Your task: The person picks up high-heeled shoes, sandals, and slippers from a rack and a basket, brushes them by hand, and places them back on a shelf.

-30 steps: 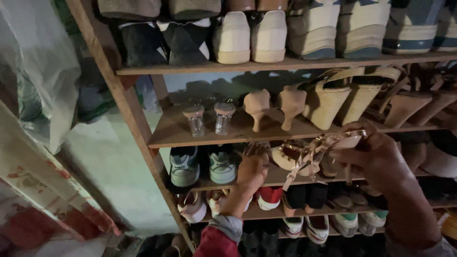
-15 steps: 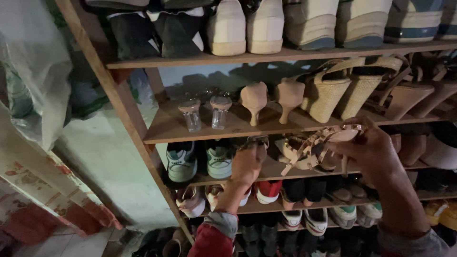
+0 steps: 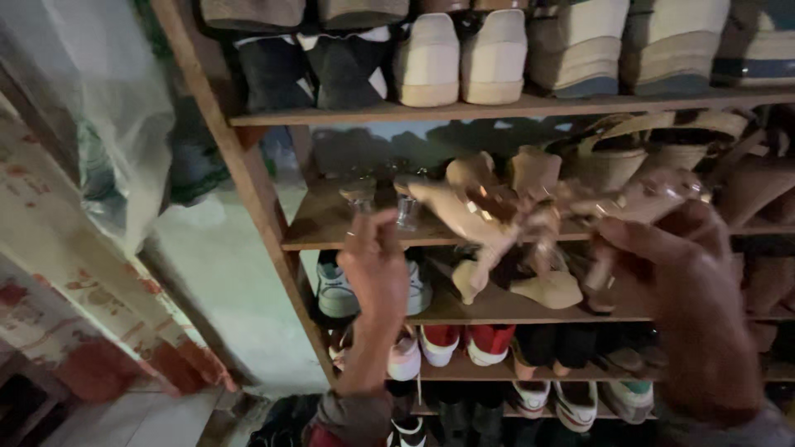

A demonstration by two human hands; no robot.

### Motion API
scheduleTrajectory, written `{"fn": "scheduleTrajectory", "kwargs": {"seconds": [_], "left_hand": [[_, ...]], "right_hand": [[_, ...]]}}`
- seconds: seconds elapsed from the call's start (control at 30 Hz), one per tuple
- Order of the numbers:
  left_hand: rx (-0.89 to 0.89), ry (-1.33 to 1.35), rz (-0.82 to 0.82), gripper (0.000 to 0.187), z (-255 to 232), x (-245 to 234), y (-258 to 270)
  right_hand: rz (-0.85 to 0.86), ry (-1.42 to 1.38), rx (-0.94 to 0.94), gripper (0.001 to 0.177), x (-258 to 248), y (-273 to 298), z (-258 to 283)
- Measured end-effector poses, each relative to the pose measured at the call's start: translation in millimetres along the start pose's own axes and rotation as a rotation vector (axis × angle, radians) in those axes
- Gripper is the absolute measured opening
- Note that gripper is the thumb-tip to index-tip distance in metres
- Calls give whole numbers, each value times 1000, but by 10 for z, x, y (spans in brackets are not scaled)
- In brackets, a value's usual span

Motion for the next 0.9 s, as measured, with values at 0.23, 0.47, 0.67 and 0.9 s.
{"fn": "scheduleTrajectory", "kwargs": {"seconds": [0.23, 0.47, 0.67, 0.9], "left_hand": [[181, -278, 37, 41, 296, -256, -508], [100, -198, 121, 58, 978, -41, -642], [-182, 16, 250, 34, 1347, 143, -493], [-877, 1059, -186, 44, 1659, 387, -301]], "right_hand": [[390, -504, -225, 22, 1405, 345, 324], [536, -832, -330, 38, 2317, 319, 158], [477, -836, -404, 41, 2784, 86, 76], [402, -733, -297, 44, 3184, -147, 17]]}}
Point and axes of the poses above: each hand's wrist, its own y-axis away from the middle knuckle, its own x-axis out of the palm, z = x × y, the point moved 7 cm from there along -y, towards the middle knuckle, and after that the axes turned 12 degrees about x, right-handed, at the moved point
